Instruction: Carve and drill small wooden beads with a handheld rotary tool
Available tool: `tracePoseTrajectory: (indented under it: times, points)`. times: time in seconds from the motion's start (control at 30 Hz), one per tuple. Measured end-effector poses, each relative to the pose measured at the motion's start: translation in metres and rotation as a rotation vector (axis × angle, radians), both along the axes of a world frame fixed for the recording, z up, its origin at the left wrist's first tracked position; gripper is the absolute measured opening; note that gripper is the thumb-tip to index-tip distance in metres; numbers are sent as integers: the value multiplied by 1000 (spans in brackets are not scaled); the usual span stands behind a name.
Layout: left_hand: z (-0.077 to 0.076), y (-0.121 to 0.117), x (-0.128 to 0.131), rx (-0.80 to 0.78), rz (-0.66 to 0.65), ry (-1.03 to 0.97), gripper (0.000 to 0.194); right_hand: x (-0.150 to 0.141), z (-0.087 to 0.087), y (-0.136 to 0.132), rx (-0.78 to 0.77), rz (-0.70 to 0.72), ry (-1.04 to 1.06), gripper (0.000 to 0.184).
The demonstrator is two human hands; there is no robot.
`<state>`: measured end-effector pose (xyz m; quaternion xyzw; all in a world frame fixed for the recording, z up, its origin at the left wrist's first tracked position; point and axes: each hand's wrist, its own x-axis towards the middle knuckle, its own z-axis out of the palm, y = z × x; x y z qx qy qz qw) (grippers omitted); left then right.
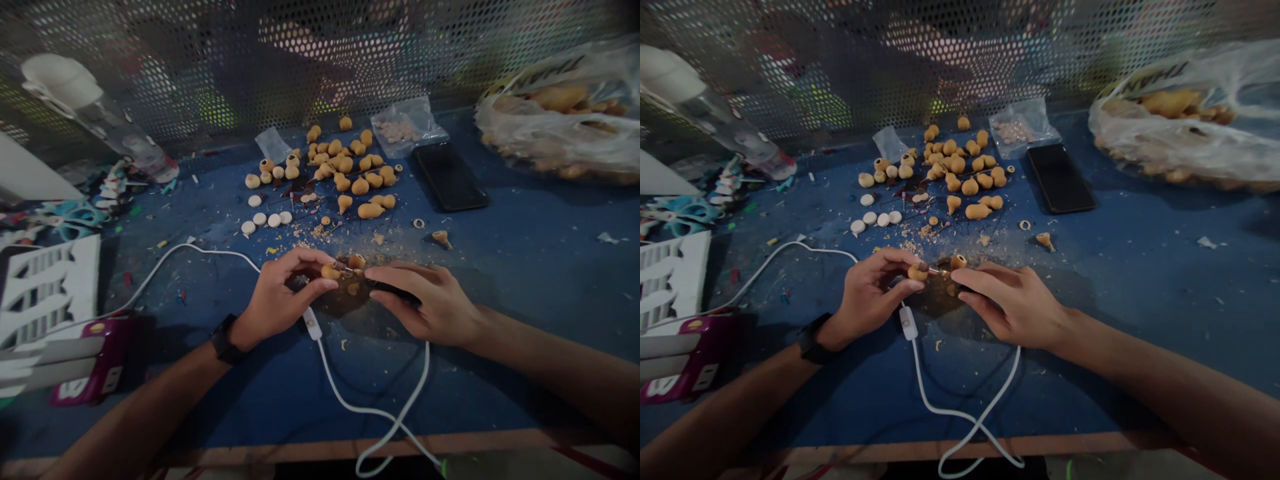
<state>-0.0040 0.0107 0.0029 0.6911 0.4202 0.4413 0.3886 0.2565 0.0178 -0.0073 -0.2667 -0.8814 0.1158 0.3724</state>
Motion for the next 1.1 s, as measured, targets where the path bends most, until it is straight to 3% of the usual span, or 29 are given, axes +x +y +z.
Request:
tracePoseTrajectory:
  times: [1.1]
  points:
    - [1,-1,0,-17,-11,-22,25,0,0,0,-12,11,8,32]
